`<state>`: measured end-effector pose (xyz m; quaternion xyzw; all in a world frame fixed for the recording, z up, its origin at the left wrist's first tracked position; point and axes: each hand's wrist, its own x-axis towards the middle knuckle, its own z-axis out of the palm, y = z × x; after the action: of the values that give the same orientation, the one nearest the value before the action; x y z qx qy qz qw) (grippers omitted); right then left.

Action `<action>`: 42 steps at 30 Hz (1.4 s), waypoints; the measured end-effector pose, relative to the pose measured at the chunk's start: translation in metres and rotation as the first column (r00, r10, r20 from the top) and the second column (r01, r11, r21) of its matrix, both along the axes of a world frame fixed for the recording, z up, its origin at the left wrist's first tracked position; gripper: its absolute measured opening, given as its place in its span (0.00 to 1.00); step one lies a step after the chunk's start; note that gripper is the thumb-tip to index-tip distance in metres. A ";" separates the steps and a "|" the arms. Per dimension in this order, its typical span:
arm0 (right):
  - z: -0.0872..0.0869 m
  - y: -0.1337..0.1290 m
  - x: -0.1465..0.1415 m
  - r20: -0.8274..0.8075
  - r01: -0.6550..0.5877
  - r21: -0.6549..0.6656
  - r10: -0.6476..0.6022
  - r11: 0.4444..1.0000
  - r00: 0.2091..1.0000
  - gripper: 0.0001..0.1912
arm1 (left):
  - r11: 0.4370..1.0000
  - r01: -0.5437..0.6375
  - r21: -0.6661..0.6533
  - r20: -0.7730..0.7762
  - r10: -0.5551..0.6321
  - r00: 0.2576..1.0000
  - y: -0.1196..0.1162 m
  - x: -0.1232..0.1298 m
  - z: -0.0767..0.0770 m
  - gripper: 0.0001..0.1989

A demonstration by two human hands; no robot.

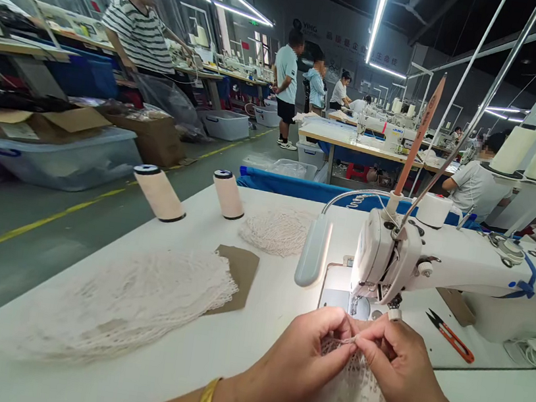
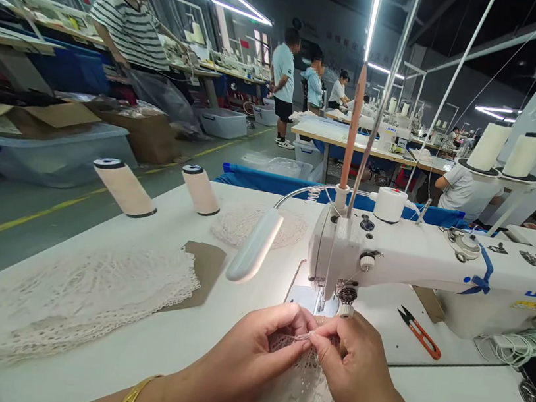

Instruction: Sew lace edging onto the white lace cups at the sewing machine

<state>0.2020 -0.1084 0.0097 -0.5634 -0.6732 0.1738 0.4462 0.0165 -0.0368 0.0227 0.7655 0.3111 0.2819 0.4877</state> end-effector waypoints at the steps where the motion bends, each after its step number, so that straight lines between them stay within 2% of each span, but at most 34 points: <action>1: 0.000 0.000 0.000 0.011 0.000 0.021 0.000 1.000 1.000 0.10 | 1.000 0.005 -0.024 0.011 -0.004 1.000 -0.001 0.000 -0.001 0.14; 9: 0.000 0.000 0.001 0.097 -0.004 0.125 -0.008 0.992 0.995 0.11 | 0.996 -0.069 0.055 -0.028 0.071 0.997 -0.001 0.001 -0.003 0.11; 12: 0.003 -0.001 0.001 0.119 -0.014 0.079 0.005 0.997 0.993 0.11 | 0.998 -0.058 0.005 -0.031 0.058 0.998 -0.001 0.001 0.001 0.10; 16: 0.005 -0.001 0.002 0.143 -0.039 0.015 0.036 0.999 0.989 0.10 | 0.995 0.035 -0.090 -0.026 -0.037 0.999 0.002 0.001 0.005 0.14; 20: 0.008 -0.003 0.001 0.114 -0.037 -0.013 0.039 0.999 0.993 0.11 | 0.998 0.025 -0.059 -0.043 -0.027 0.999 0.002 -0.002 0.007 0.11; 22: 0.014 -0.010 0.000 0.077 -0.053 -0.040 0.056 0.998 0.996 0.10 | 1.000 0.022 -0.018 -0.054 -0.023 0.998 -0.001 -0.007 0.013 0.12; 24: 0.022 -0.018 -0.001 0.032 -0.110 -0.096 0.114 0.989 0.993 0.09 | 0.994 0.094 -0.049 -0.039 -0.096 0.995 -0.006 -0.013 0.023 0.13; 26: 0.030 -0.024 -0.003 -0.017 -0.169 -0.183 0.169 0.968 0.986 0.09 | 0.961 0.231 -0.152 0.013 -0.232 0.973 -0.010 -0.016 0.034 0.14; 28: 0.034 -0.022 -0.004 -0.026 -0.156 -0.268 0.155 0.951 0.988 0.09 | 0.923 0.332 -0.196 0.032 -0.333 0.943 -0.008 -0.015 0.040 0.14; 29: 0.033 -0.018 -0.005 0.004 -0.117 -0.293 0.123 0.949 0.992 0.09 | 0.928 0.331 -0.171 -0.016 -0.339 0.941 -0.006 -0.013 0.039 0.13; 30: 0.029 -0.012 -0.006 0.055 -0.064 -0.309 0.085 0.949 0.995 0.09 | 0.949 0.292 -0.116 -0.109 -0.305 0.946 -0.002 -0.010 0.036 0.12; 31: 0.025 -0.004 -0.006 0.116 -0.014 -0.313 0.053 0.950 0.992 0.09 | 0.975 0.222 -0.029 -0.239 -0.223 0.945 0.002 -0.006 0.030 0.12; 32: 0.019 0.004 -0.006 0.188 0.024 -0.308 0.036 0.951 0.982 0.09 | 0.986 0.143 0.084 -0.365 -0.104 0.925 0.006 -0.002 0.023 0.12; 33: 0.013 0.012 -0.006 0.268 0.063 -0.278 0.014 0.959 0.963 0.09 | 0.975 0.083 0.208 -0.443 0.018 0.896 0.010 0.001 0.015 0.11; 35: 0.001 0.024 -0.005 0.355 0.110 -0.206 -0.030 0.972 0.934 0.09 | 0.900 0.023 0.435 -0.447 0.193 0.873 0.014 0.006 -0.001 0.06; 36: -0.003 0.028 -0.004 0.373 0.121 -0.183 -0.045 0.976 0.927 0.09 | 0.848 0.014 0.530 -0.398 0.234 0.887 0.015 0.007 -0.007 0.03; 39: -0.011 0.032 -0.001 0.377 0.127 -0.174 -0.053 0.977 0.925 0.07 | 0.645 0.040 0.763 -0.227 0.209 0.951 0.016 0.005 -0.020 0.05; 41: -0.012 0.030 0.002 0.382 0.130 -0.177 -0.054 0.976 0.923 0.06 | 0.512 0.067 0.856 -0.166 0.150 0.975 0.017 0.002 -0.024 0.09; 42: -0.012 0.029 0.004 0.383 0.125 -0.174 -0.050 0.977 0.922 0.06 | 0.468 0.071 0.881 -0.147 0.129 0.981 0.018 0.001 -0.025 0.10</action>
<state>0.2058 -0.0795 -0.0025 -0.6568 -0.7001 0.1075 0.2587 0.0179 -0.0189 -0.0025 0.9250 0.1798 0.3344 -0.0142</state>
